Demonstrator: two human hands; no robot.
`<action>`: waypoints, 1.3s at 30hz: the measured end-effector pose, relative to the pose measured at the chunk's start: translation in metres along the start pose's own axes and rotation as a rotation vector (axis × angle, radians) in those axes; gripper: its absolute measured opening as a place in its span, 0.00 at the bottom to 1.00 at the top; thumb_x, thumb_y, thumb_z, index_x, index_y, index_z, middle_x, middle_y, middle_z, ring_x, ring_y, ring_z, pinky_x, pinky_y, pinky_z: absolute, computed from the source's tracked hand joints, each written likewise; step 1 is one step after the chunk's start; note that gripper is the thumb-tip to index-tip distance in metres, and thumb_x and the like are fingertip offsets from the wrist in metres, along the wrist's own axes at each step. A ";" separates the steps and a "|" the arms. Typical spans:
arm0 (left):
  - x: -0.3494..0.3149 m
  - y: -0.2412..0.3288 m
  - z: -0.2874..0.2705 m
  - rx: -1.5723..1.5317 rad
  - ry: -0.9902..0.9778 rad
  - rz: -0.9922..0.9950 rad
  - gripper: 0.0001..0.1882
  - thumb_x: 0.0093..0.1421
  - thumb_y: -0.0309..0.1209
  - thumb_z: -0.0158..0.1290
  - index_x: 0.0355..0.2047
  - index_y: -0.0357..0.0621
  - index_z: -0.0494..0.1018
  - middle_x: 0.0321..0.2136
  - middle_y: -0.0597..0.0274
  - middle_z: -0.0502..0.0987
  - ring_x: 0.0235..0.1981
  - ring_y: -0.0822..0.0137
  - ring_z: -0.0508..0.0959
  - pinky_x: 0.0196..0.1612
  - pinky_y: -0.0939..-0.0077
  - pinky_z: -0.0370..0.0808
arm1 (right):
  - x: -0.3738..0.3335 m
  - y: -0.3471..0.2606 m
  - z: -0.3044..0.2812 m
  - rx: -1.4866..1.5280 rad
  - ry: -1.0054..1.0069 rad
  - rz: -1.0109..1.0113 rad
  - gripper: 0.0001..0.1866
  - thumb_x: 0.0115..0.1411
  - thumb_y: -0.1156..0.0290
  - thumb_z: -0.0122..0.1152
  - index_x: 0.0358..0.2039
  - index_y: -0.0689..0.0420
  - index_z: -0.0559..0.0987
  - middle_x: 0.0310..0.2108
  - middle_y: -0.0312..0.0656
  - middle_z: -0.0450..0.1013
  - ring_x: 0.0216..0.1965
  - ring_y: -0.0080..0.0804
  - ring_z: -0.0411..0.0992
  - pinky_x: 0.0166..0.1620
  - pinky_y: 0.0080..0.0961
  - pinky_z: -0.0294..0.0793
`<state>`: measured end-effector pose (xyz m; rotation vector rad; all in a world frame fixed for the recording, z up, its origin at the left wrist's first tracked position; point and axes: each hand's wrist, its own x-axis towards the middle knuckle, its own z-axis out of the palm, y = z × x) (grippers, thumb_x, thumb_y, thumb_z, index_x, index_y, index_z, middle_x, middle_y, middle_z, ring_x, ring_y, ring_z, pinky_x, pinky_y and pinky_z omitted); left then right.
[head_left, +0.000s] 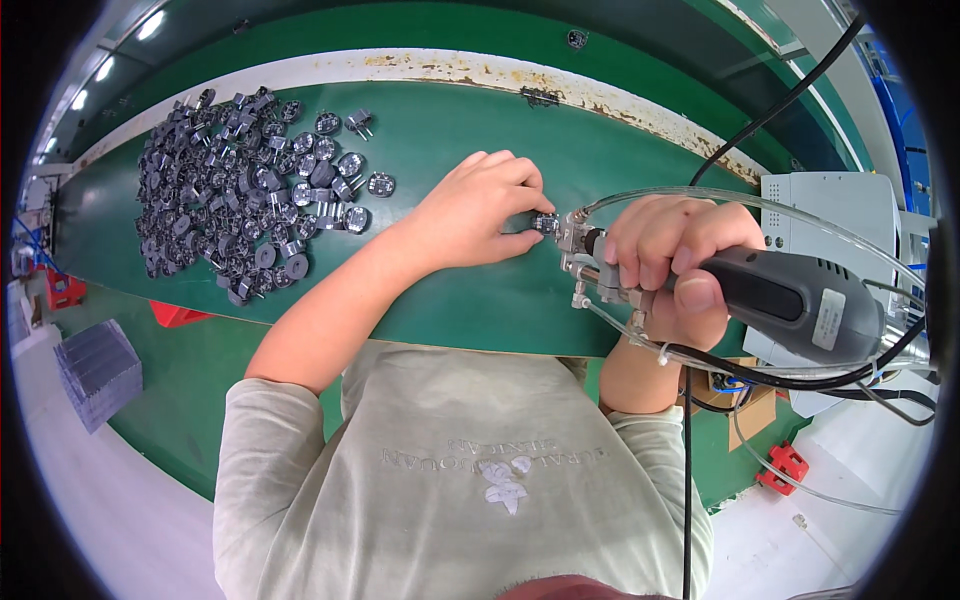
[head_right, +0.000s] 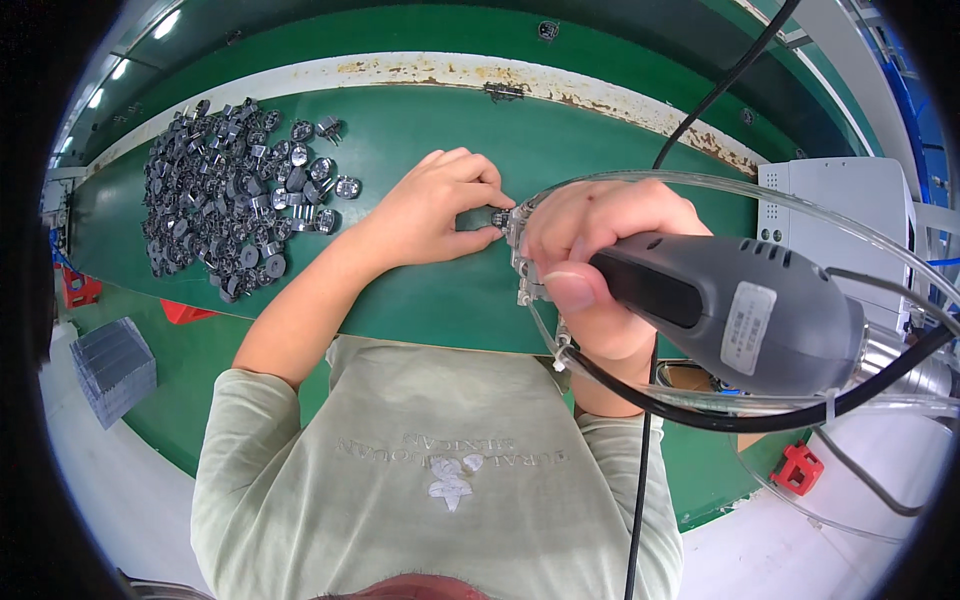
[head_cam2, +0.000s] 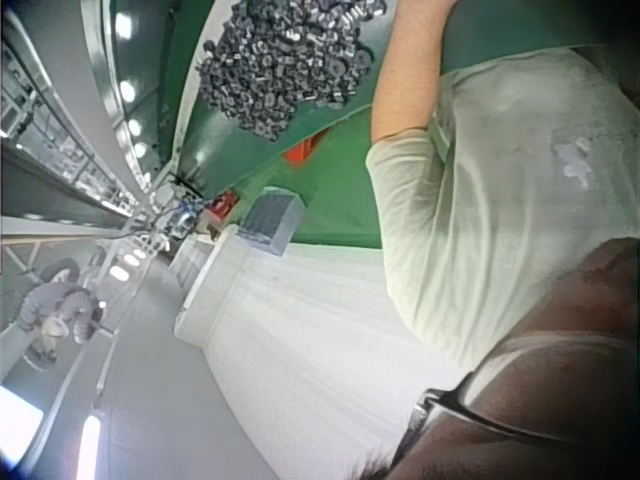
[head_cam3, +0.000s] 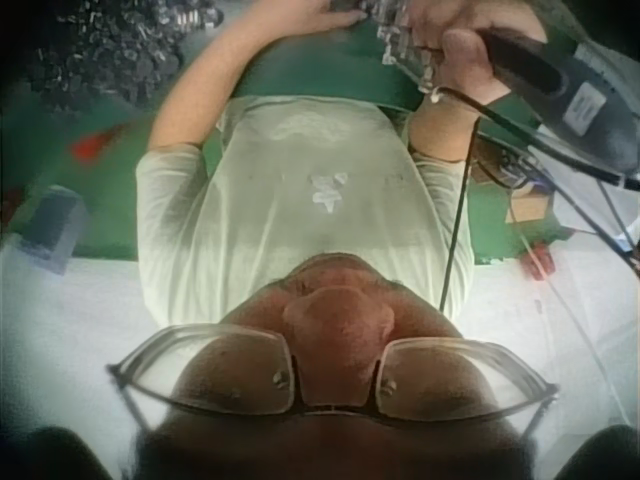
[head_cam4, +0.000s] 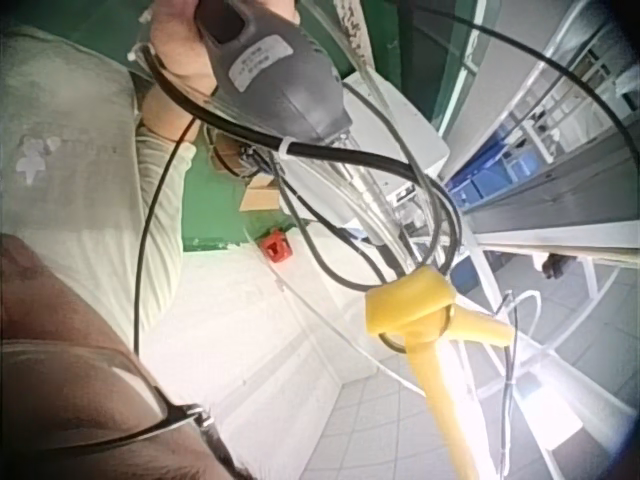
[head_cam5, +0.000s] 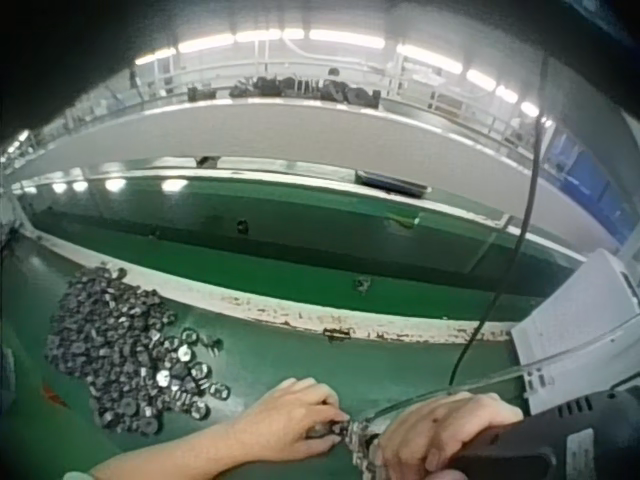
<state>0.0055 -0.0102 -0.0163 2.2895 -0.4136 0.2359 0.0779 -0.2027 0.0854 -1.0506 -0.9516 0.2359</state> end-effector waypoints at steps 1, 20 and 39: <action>0.000 0.000 0.000 0.000 -0.004 -0.004 0.16 0.49 0.31 0.65 0.40 0.46 0.82 0.38 0.63 0.76 0.43 0.59 0.75 0.49 0.64 0.70 | 0.000 0.000 0.000 -0.005 -0.001 -0.002 0.14 0.62 0.62 0.64 0.31 0.56 0.69 0.18 0.38 0.69 0.17 0.31 0.69 0.27 0.36 0.76; 0.003 0.007 -0.003 0.037 -0.033 -0.008 0.13 0.51 0.36 0.65 0.36 0.47 0.82 0.37 0.64 0.76 0.44 0.57 0.75 0.48 0.62 0.70 | 0.001 0.001 0.003 -0.050 -0.087 0.006 0.14 0.57 0.69 0.71 0.29 0.59 0.71 0.18 0.39 0.70 0.19 0.31 0.69 0.25 0.31 0.74; 0.141 -0.140 -0.066 0.357 -0.025 -0.094 0.23 0.58 0.24 0.57 0.55 0.41 0.74 0.57 0.51 0.73 0.59 0.51 0.72 0.62 0.60 0.71 | -0.007 -0.009 0.001 0.135 0.198 -0.073 0.17 0.51 0.73 0.78 0.30 0.60 0.74 0.21 0.40 0.74 0.24 0.30 0.74 0.30 0.29 0.78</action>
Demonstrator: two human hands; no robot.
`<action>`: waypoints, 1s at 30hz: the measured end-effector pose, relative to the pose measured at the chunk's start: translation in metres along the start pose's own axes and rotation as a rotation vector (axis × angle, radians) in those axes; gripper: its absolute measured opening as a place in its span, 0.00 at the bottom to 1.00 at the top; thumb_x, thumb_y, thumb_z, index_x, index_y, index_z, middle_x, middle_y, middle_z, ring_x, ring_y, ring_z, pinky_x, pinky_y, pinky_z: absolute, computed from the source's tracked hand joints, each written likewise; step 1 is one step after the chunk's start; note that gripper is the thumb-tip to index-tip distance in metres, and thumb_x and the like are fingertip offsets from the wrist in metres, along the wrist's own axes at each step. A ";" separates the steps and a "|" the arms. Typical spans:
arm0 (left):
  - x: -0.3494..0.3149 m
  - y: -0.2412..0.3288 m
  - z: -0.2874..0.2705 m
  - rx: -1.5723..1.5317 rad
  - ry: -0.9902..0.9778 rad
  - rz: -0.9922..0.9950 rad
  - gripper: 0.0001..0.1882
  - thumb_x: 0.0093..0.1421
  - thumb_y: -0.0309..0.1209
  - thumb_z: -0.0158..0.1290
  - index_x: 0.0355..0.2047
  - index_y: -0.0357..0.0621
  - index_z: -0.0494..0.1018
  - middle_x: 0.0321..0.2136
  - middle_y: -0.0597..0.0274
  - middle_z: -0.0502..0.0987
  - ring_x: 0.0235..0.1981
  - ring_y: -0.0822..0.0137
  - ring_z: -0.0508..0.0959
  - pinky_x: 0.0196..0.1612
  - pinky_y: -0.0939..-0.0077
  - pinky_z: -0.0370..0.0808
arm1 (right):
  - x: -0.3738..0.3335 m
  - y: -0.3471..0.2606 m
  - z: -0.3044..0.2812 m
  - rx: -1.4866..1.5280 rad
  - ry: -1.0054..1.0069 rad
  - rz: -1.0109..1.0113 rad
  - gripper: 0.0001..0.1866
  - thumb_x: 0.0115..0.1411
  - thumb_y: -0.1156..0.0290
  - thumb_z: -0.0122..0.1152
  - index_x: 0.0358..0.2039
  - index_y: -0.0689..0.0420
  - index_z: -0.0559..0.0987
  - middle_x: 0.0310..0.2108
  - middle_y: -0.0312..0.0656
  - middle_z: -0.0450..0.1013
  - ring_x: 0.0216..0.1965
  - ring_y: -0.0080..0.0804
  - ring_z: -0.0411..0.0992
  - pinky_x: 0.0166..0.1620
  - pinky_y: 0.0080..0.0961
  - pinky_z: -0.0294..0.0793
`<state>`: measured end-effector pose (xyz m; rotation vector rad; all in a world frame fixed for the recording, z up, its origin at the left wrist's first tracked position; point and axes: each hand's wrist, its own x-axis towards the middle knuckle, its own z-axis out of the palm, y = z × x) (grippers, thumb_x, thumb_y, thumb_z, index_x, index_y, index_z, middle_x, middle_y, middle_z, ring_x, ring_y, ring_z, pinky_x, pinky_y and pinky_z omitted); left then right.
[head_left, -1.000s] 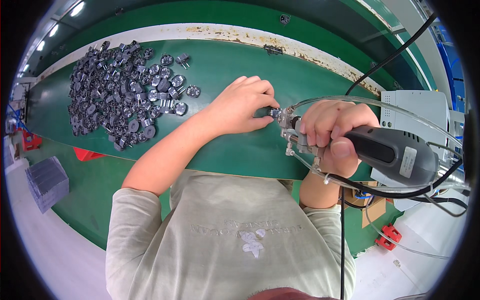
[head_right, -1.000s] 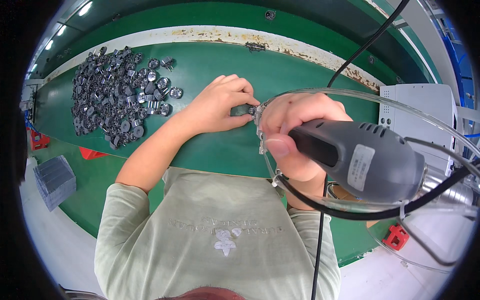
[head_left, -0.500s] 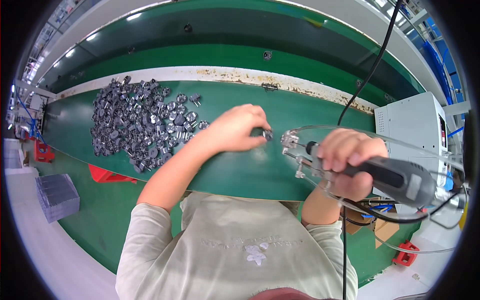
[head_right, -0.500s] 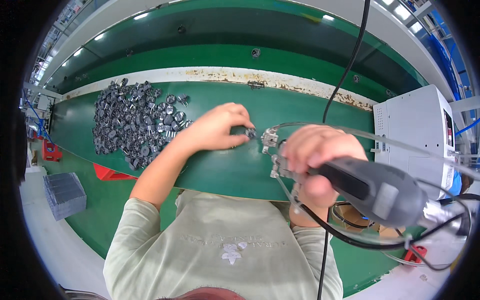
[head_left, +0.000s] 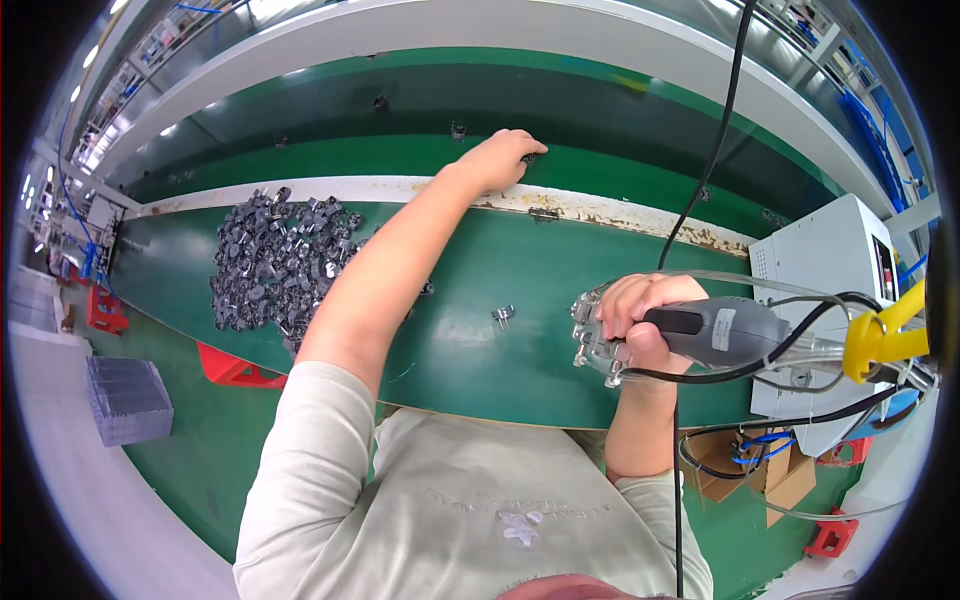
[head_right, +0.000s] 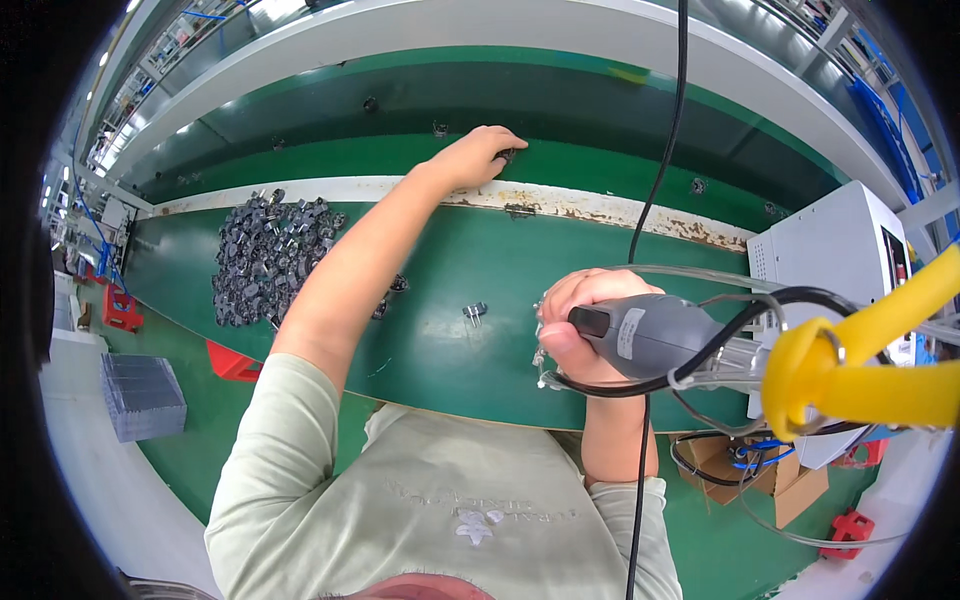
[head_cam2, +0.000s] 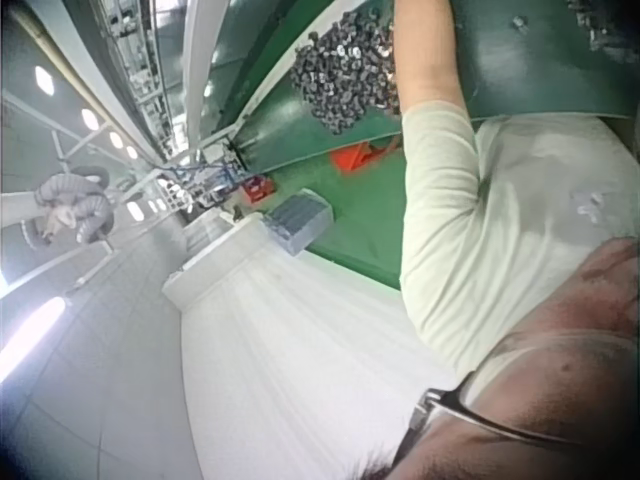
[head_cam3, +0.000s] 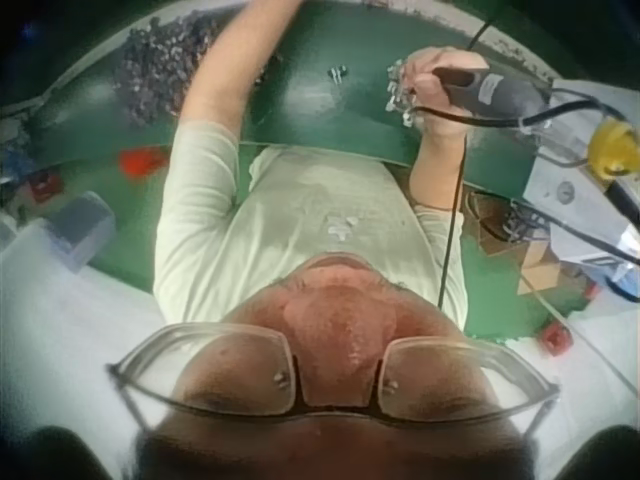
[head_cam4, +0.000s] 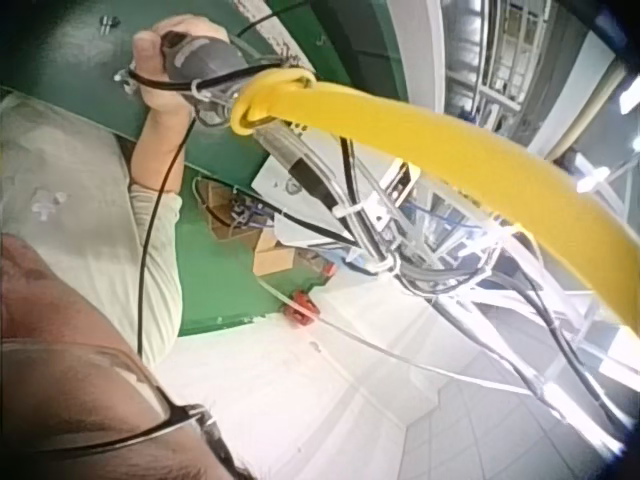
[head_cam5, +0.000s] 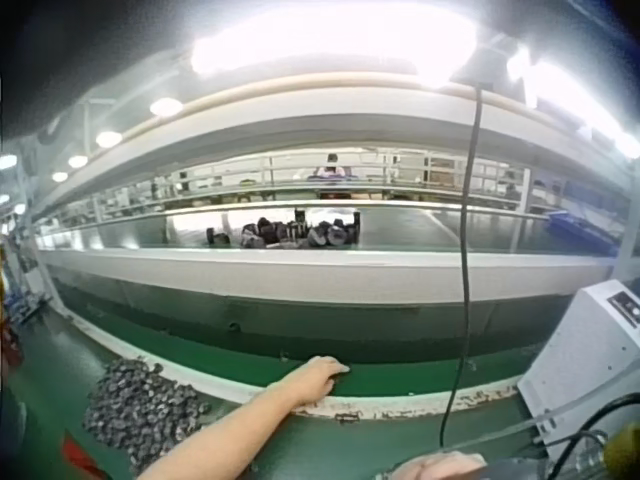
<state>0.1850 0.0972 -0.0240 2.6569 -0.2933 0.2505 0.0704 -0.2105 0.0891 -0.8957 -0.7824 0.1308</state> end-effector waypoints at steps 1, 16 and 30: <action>0.001 0.002 -0.001 -0.017 0.036 -0.026 0.21 0.58 0.25 0.58 0.53 0.40 0.75 0.54 0.50 0.75 0.55 0.52 0.74 0.59 0.61 0.72 | 0.000 -0.001 -0.002 -0.036 0.001 -0.002 0.16 0.52 0.74 0.77 0.30 0.60 0.73 0.21 0.40 0.74 0.24 0.30 0.74 0.30 0.29 0.78; -0.144 0.160 0.005 -0.217 -0.052 0.088 0.18 0.50 0.41 0.68 0.37 0.45 0.81 0.34 0.60 0.77 0.40 0.58 0.77 0.46 0.64 0.72 | 0.005 0.006 -0.012 0.060 -0.059 -0.022 0.14 0.54 0.85 0.68 0.31 0.61 0.69 0.21 0.44 0.73 0.21 0.30 0.72 0.28 0.31 0.77; -0.152 0.144 0.016 -0.359 -0.015 0.098 0.15 0.48 0.36 0.68 0.35 0.46 0.80 0.35 0.63 0.75 0.41 0.58 0.75 0.47 0.65 0.69 | 0.006 0.019 -0.012 -0.008 -0.136 0.011 0.11 0.58 0.80 0.66 0.32 0.59 0.69 0.19 0.40 0.71 0.20 0.27 0.70 0.28 0.31 0.77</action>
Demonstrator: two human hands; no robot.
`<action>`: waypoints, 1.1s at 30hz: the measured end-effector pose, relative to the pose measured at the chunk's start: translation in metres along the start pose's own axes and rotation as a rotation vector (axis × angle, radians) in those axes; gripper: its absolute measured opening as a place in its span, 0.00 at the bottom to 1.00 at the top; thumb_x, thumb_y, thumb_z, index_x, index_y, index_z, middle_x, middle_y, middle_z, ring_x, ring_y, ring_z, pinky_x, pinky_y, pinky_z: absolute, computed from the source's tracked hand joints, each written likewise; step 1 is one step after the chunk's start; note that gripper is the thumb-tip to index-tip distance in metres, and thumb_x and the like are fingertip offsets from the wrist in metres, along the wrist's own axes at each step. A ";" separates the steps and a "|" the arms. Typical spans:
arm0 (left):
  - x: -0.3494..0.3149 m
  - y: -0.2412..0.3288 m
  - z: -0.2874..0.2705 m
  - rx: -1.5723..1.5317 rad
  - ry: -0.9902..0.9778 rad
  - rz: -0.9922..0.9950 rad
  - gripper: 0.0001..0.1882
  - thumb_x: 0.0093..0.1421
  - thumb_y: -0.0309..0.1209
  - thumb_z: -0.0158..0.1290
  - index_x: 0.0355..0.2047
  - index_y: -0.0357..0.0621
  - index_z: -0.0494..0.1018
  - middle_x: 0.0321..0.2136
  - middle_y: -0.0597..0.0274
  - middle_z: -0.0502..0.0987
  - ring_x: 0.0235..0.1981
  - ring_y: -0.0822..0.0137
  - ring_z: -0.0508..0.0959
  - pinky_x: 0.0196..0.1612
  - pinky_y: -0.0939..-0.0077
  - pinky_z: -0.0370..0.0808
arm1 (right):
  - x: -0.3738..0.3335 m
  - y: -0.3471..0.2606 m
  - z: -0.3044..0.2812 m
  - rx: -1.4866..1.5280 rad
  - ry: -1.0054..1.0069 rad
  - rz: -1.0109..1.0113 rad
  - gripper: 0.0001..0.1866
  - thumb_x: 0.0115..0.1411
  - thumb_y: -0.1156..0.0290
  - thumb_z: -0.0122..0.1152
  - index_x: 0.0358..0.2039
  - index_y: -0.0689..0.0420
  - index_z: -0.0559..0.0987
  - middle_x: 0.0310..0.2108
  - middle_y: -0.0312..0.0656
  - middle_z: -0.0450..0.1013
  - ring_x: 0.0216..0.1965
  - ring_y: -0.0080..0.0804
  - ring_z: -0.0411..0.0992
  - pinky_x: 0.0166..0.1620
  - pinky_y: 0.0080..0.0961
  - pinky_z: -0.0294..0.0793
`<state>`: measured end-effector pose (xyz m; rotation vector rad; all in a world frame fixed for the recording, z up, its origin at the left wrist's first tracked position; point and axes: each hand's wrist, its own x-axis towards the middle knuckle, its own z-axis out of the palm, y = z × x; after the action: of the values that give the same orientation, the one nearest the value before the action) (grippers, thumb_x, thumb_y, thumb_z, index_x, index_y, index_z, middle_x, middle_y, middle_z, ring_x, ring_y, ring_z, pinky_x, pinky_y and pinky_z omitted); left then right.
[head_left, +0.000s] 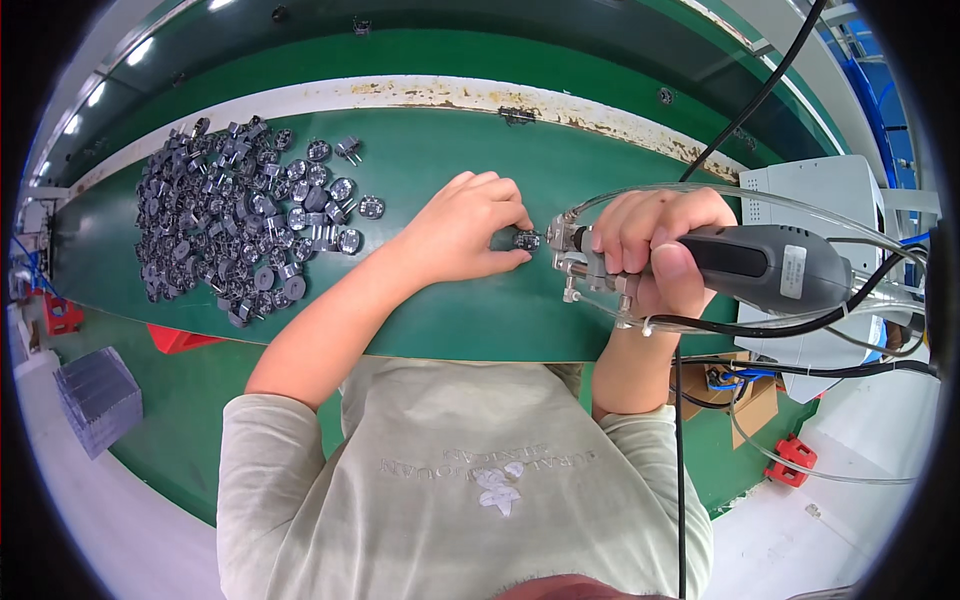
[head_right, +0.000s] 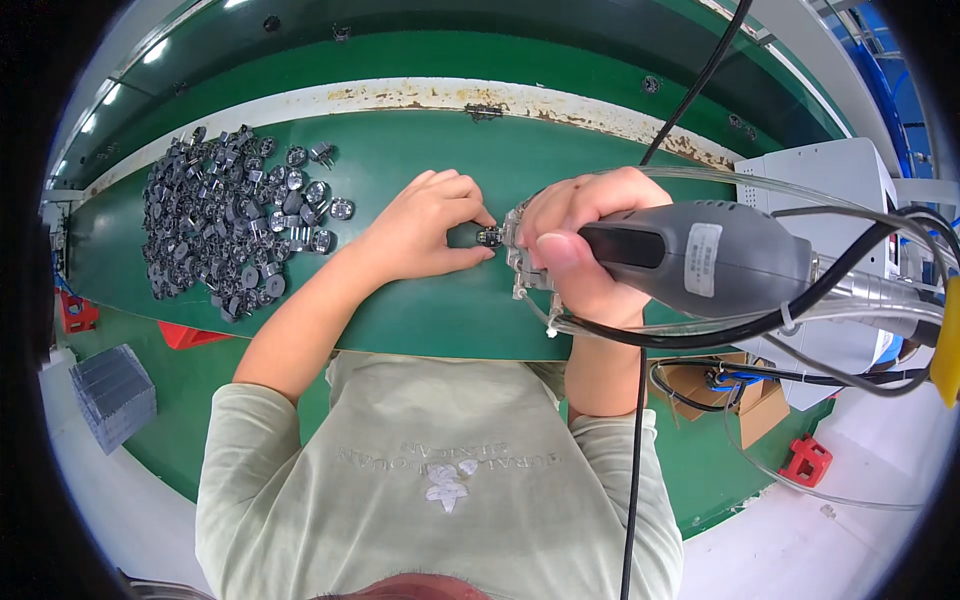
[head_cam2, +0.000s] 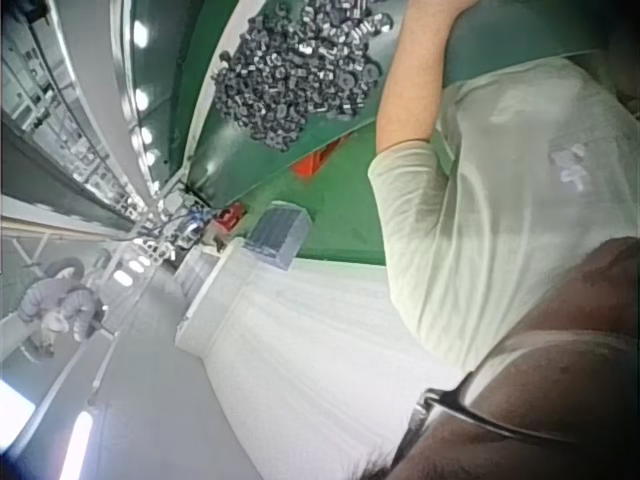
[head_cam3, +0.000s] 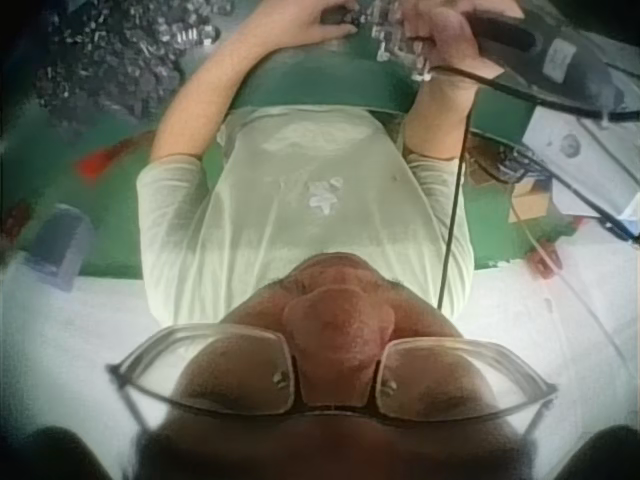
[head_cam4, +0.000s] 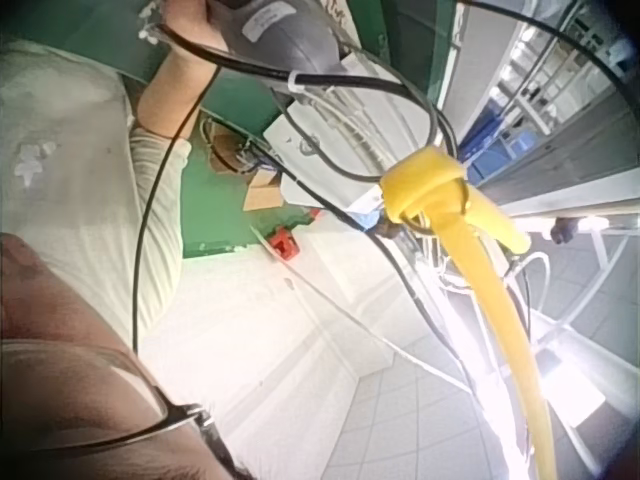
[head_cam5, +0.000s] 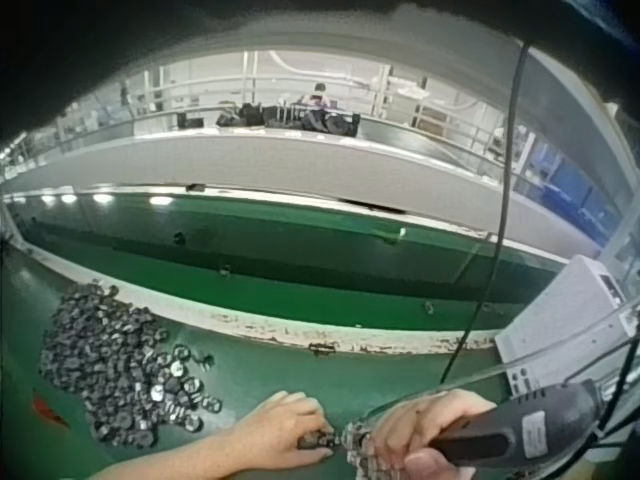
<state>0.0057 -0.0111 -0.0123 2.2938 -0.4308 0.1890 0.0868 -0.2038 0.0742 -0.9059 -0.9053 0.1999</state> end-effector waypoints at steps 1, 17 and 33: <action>0.000 -0.001 0.000 0.000 0.003 0.003 0.15 0.48 0.36 0.68 0.35 0.46 0.80 0.35 0.63 0.75 0.41 0.58 0.75 0.47 0.64 0.69 | 0.000 0.000 0.000 0.005 -0.003 -0.001 0.11 0.58 0.80 0.66 0.32 0.59 0.69 0.19 0.40 0.71 0.20 0.27 0.70 0.28 0.31 0.77; 0.000 0.002 0.001 0.044 -0.033 -0.007 0.15 0.48 0.38 0.68 0.35 0.47 0.80 0.34 0.65 0.76 0.41 0.59 0.75 0.46 0.65 0.69 | -0.003 0.000 0.005 -0.163 -0.022 0.050 0.11 0.54 0.82 0.67 0.30 0.60 0.71 0.20 0.40 0.72 0.20 0.27 0.69 0.25 0.26 0.72; 0.001 -0.006 0.001 -0.055 0.041 -0.006 0.18 0.47 0.34 0.68 0.38 0.44 0.79 0.36 0.62 0.75 0.43 0.58 0.75 0.51 0.63 0.71 | 0.006 -0.022 -0.008 -0.019 -0.027 -0.029 0.15 0.60 0.67 0.70 0.32 0.58 0.70 0.19 0.40 0.70 0.17 0.31 0.69 0.27 0.34 0.76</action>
<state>0.0089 -0.0080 -0.0170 2.2329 -0.4031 0.2188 0.0916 -0.2195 0.0918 -0.9087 -0.9460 0.1793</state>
